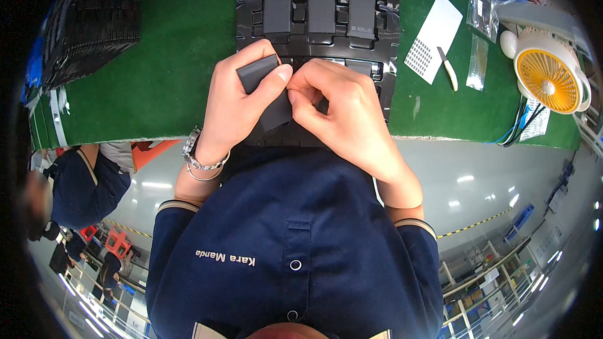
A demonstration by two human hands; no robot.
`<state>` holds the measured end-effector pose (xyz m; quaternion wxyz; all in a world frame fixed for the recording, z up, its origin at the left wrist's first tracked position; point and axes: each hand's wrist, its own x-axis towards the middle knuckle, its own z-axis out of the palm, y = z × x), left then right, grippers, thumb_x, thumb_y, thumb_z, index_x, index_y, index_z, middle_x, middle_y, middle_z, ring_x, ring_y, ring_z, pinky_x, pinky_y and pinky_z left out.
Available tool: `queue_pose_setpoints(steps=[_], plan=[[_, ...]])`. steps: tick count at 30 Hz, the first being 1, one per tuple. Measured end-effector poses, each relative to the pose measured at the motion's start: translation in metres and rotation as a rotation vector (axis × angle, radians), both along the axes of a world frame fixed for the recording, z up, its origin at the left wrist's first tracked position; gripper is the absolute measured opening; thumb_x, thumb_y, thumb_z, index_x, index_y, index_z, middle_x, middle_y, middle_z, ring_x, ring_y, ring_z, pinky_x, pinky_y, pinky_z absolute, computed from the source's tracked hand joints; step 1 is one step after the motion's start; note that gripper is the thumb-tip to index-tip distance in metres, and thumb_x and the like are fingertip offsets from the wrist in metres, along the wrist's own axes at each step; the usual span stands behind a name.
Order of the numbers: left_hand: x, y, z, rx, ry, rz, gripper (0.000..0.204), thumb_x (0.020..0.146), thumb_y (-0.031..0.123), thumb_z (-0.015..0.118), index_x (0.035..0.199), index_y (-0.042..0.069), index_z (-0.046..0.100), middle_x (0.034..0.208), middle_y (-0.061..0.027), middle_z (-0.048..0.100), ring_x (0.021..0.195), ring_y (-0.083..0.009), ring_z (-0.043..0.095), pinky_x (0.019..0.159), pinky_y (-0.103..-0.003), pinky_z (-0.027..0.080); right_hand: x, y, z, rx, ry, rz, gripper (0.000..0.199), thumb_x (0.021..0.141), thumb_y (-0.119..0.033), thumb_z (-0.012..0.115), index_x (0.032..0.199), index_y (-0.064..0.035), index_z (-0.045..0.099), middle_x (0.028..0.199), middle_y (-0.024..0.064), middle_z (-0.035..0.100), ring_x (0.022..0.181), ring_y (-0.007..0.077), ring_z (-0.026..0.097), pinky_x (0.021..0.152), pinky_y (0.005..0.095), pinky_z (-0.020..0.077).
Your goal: Assembling electronic modules into a black plastic housing and applying identification stickers.
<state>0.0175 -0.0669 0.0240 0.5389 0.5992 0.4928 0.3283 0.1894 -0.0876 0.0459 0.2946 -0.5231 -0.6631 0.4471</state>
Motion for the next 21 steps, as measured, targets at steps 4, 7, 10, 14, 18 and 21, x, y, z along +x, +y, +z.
queue_pose_setpoints(steps=[4, 7, 10, 14, 18, 21], plan=[[0.000, 0.000, 0.000, -0.003, 0.003, -0.001, 0.021, 0.086, 0.014, 0.064, 0.076, 0.002, 0.051, 0.061, 0.0005, 0.045, 0.059, -0.0059, 0.039, 0.052, -0.025, 0.036, -0.002, 0.000, -0.002, 0.016, 0.011, -0.014, 0.006, 0.075, 0.001, 0.063, 0.080, 0.0013, 0.058, 0.069, 0.0077, 0.057, 0.062, 0.0175, 0.058, 0.057, 0.0296, 0.0469], [0.001, 0.000, 0.001, -0.006, -0.003, 0.001, 0.021, 0.086, 0.014, 0.064, 0.076, 0.002, 0.052, 0.061, 0.0008, 0.045, 0.059, -0.0059, 0.040, 0.052, -0.025, 0.036, -0.002, -0.002, -0.006, 0.064, -0.003, -0.010, 0.007, 0.075, 0.001, 0.063, 0.079, 0.0009, 0.058, 0.068, 0.0073, 0.056, 0.062, 0.0173, 0.057, 0.055, 0.0295, 0.0458], [0.002, 0.000, 0.001, 0.010, -0.015, -0.004, 0.021, 0.087, 0.014, 0.064, 0.076, 0.002, 0.052, 0.061, 0.0017, 0.045, 0.059, -0.0054, 0.040, 0.052, -0.025, 0.036, -0.001, -0.003, -0.009, 0.106, -0.032, -0.011, 0.006, 0.075, 0.002, 0.062, 0.080, 0.0002, 0.059, 0.068, 0.0065, 0.057, 0.061, 0.0166, 0.056, 0.054, 0.0297, 0.0444], [0.000, 0.002, -0.001, -0.031, -0.060, 0.017, 0.021, 0.088, 0.015, 0.063, 0.075, 0.003, 0.051, 0.061, 0.0039, 0.044, 0.059, -0.0040, 0.039, 0.052, -0.023, 0.034, 0.000, -0.006, -0.012, -0.088, 0.186, -0.088, 0.006, 0.082, -0.003, 0.065, 0.085, 0.0009, 0.061, 0.072, 0.0047, 0.059, 0.067, 0.0131, 0.057, 0.062, 0.0269, 0.0466], [0.000, 0.002, 0.000, -0.040, -0.066, 0.013, 0.022, 0.088, 0.015, 0.063, 0.074, 0.003, 0.051, 0.061, 0.0051, 0.044, 0.059, -0.0034, 0.037, 0.051, -0.023, 0.032, 0.002, -0.008, -0.016, -0.177, 0.352, -0.129, 0.012, 0.088, -0.009, 0.065, 0.090, 0.0019, 0.061, 0.078, 0.0036, 0.060, 0.074, 0.0102, 0.057, 0.071, 0.0253, 0.0475], [0.001, 0.001, -0.001, -0.030, -0.078, 0.012, 0.021, 0.089, 0.015, 0.062, 0.074, 0.003, 0.051, 0.062, 0.0052, 0.043, 0.059, -0.0033, 0.037, 0.051, -0.023, 0.032, 0.002, -0.008, -0.017, -0.187, 0.365, -0.129, 0.011, 0.088, -0.008, 0.064, 0.090, 0.0023, 0.061, 0.080, 0.0036, 0.060, 0.074, 0.0097, 0.056, 0.071, 0.0252, 0.0474]])
